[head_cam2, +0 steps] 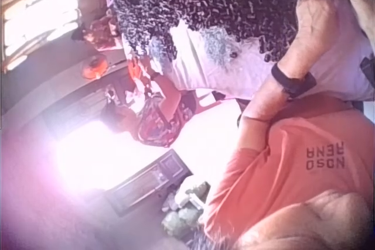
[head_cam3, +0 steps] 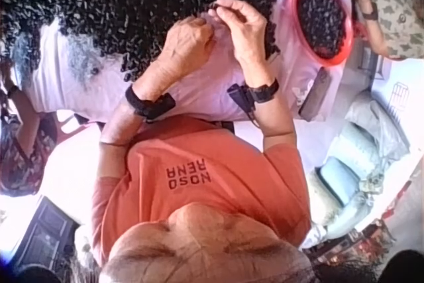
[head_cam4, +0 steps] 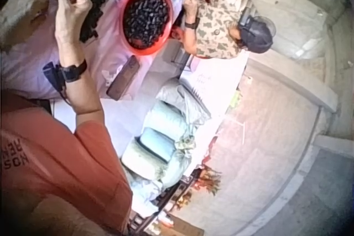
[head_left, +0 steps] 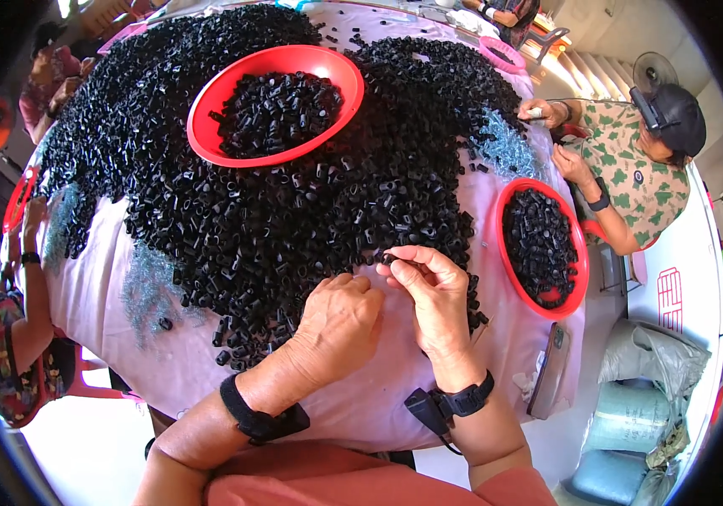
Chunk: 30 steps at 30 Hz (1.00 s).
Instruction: Sorting small black shoe components into piles on a table.
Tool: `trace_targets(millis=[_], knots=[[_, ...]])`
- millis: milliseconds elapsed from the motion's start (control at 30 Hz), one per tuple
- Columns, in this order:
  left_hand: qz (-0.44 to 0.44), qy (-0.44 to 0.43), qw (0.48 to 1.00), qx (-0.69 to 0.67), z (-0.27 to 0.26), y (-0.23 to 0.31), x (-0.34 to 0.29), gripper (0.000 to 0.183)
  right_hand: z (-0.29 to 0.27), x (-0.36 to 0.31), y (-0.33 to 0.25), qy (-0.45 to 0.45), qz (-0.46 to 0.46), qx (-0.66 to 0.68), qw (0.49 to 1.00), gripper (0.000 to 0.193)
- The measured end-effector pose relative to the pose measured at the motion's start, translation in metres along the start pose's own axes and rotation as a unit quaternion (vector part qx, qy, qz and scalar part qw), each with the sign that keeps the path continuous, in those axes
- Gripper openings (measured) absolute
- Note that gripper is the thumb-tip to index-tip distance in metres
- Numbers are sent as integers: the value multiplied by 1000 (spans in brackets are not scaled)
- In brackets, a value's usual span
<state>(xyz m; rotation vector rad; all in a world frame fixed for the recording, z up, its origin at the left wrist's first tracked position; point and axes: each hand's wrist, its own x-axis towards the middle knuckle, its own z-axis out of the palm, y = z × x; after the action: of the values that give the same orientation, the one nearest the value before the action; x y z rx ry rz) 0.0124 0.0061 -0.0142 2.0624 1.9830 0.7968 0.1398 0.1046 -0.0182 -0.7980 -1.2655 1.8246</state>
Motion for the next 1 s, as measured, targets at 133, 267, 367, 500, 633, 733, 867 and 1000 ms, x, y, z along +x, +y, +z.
trace_targets(millis=[133, 267, 367, 500, 633, 733, 867, 1000], knots=[[-51, 1, 995, -80, -15, -3, -2, 8, -1, 1, 0, 8, 2, -4, 1000, 16], [-102, 18, 975, -197, -25, -5, 0, 2, 0, 1, 2, 10, 18, 2, 1000, 15], [-60, 100, 973, -199, -30, -13, 3, 11, 0, 2, 5, -8, 21, 10, 1000, 14], [-99, 125, 961, -225, -39, -13, 4, 12, 2, -1, 2, -18, 53, 10, 998, 14], [-197, 132, 927, -289, -42, -4, 7, 9, 3, -2, 3, -57, 76, 10, 995, 15], [-219, 146, 910, -321, -37, -4, 6, 9, 7, -3, 3, -73, 94, 22, 993, 18], [-198, 146, 916, -316, -31, -5, 6, 8, 10, -5, 0, -92, 96, 4, 991, 20], [-215, 154, 899, -348, -28, -1, 7, 8, 9, -4, 3, -99, 92, 19, 991, 24]])
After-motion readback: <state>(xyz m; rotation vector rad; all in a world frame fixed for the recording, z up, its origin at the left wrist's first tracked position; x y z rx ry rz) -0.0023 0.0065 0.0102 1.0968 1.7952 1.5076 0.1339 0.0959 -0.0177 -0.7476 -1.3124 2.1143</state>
